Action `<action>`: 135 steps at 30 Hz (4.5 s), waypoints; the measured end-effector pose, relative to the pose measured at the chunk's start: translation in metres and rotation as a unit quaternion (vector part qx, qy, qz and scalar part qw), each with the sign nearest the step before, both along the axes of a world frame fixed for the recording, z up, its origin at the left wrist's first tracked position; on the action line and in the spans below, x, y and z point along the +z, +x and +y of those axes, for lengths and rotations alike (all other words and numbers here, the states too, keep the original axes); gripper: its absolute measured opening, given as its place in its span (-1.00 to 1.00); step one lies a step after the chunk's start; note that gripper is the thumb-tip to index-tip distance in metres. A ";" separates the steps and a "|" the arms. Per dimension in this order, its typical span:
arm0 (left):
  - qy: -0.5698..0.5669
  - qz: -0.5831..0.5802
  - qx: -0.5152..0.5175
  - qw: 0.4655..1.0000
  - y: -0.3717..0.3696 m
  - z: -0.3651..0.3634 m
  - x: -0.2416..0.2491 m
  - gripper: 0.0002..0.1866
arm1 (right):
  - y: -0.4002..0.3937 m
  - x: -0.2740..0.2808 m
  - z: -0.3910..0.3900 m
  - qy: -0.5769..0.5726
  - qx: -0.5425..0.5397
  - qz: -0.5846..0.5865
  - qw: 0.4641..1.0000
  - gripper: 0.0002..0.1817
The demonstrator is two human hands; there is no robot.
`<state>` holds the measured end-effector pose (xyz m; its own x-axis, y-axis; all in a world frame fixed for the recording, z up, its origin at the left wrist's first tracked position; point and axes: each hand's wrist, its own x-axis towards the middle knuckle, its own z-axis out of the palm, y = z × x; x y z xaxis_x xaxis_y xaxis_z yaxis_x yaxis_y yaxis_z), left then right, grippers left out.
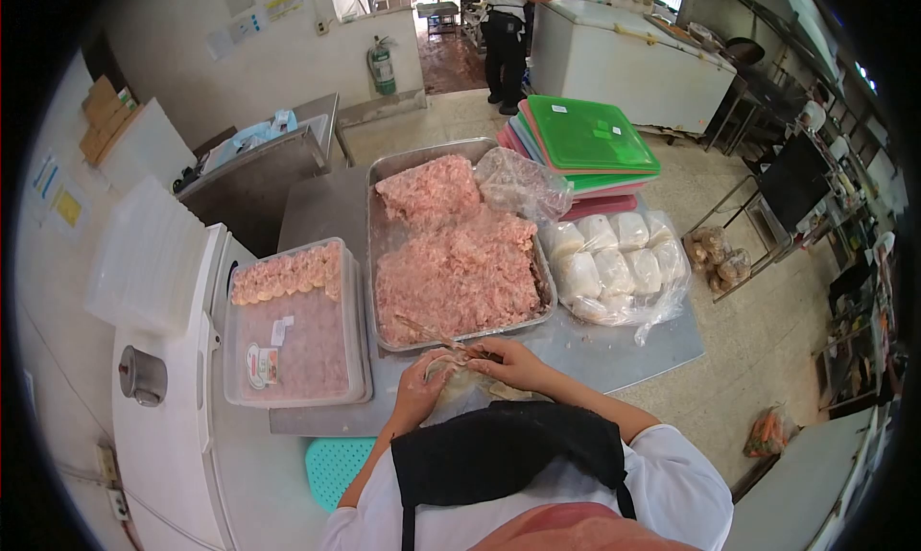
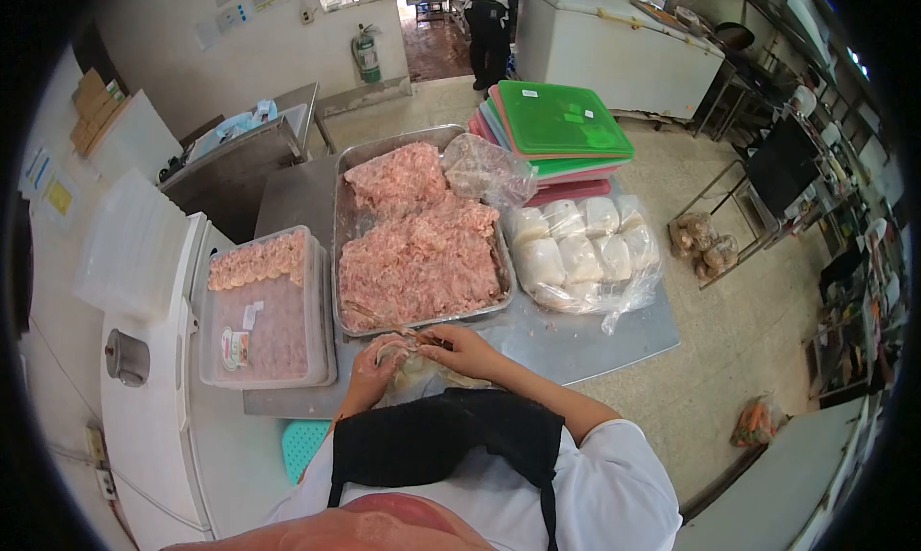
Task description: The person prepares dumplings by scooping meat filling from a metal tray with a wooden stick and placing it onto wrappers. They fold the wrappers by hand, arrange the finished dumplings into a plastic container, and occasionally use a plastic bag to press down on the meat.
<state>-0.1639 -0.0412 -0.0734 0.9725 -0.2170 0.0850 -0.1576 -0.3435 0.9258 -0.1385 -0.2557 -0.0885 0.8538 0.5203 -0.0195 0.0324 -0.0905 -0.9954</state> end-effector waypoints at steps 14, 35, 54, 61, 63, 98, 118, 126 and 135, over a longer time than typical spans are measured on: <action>0.004 -0.008 0.019 1.000 -0.001 -0.001 0.000 -0.79 | -0.002 -0.009 0.000 -0.004 0.016 -0.020 1.000 -0.72; 0.008 -0.046 0.074 0.996 -0.002 -0.002 -0.005 -0.81 | -0.003 -0.016 0.001 0.018 0.006 0.011 1.000 -0.63; 0.132 -0.213 0.114 0.961 0.026 0.070 0.030 -0.65 | 0.086 0.066 -0.063 0.011 -0.202 -0.058 0.978 -0.76; 0.068 -0.190 0.120 0.972 0.029 0.078 0.032 -0.70 | 0.133 0.091 -0.069 0.041 -0.247 0.004 0.968 -0.74; 0.051 -0.188 0.122 0.973 0.031 0.082 0.031 -0.74 | 0.156 0.092 -0.076 0.061 -0.260 -0.002 0.964 -0.71; 0.004 -0.175 0.114 0.978 0.029 0.082 0.027 -0.83 | 0.197 0.131 -0.069 0.002 -0.204 -0.043 0.978 -0.67; 0.022 -0.149 0.168 0.974 0.026 0.080 0.019 -0.80 | 0.060 -0.003 -0.012 -0.051 -0.197 -0.035 0.978 -0.70; 0.035 -0.147 0.172 0.973 0.022 0.077 0.026 -0.79 | 0.067 -0.027 -0.018 -0.075 -0.203 -0.138 0.966 -0.73; 0.046 -0.235 0.162 0.957 0.028 0.075 0.023 -0.82 | 0.068 -0.031 -0.021 -0.080 -0.203 -0.082 0.972 -0.73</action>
<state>-0.1360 0.0336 -0.0499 0.8491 0.0623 0.5245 -0.4205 -0.5212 0.7426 -0.0709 -0.2767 -0.1200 0.9866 0.1411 0.0815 0.1190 -0.2821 -0.9520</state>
